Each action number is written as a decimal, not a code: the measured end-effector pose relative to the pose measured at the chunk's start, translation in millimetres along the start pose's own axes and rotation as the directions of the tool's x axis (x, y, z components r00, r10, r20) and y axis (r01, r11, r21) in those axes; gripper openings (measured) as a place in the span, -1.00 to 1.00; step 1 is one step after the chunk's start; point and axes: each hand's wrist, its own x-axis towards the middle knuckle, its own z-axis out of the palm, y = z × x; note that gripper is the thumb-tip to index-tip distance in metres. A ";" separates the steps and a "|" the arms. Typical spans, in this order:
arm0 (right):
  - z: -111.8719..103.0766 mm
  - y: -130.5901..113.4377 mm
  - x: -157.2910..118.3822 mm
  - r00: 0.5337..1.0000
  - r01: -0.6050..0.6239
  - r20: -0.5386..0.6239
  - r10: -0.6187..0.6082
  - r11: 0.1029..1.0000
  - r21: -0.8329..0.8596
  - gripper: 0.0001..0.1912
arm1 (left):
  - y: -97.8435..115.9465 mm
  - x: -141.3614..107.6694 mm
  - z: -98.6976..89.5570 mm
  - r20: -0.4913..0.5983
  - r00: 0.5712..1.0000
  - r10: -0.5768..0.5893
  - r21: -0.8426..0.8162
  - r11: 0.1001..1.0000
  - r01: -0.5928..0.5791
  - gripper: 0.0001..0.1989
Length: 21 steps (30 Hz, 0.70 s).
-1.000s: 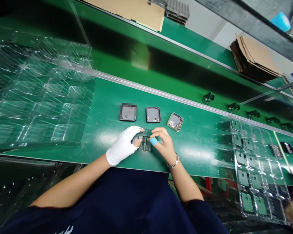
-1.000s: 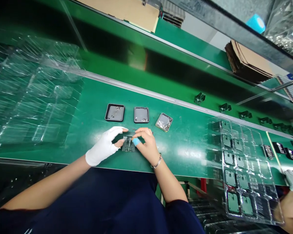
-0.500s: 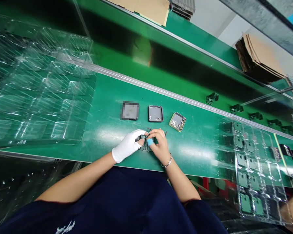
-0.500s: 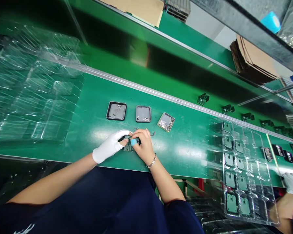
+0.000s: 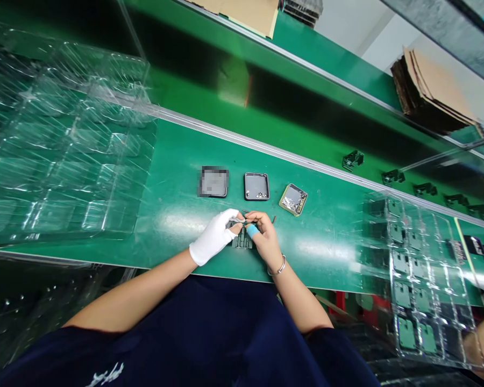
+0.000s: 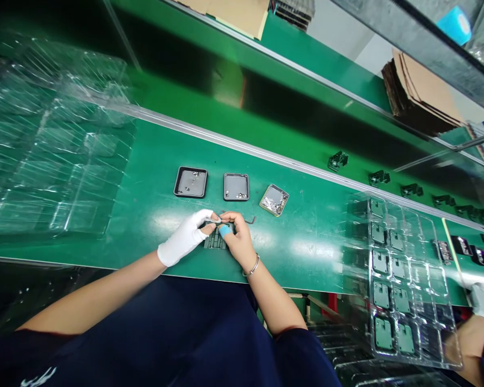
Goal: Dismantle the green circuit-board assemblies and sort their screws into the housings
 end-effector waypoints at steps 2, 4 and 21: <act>0.8 1.1 0.6 0.999 -0.045 0.017 0.044 0.995 0.087 -0.81 | 0.5 0.6 1.8 -0.019 1.000 0.000 0.008 1.000 0.000 -0.79; 2.1 -0.2 1.1 1.000 -0.024 0.019 0.023 0.997 0.069 -0.80 | 2.3 1.1 2.9 -0.051 0.998 0.027 0.076 0.997 -0.023 -0.78; -20.5 -4.5 2.5 0.989 0.135 0.109 -0.104 0.932 -0.337 -0.26 | -2.2 -4.7 -45.1 -0.363 0.931 0.020 0.126 0.992 0.027 -0.71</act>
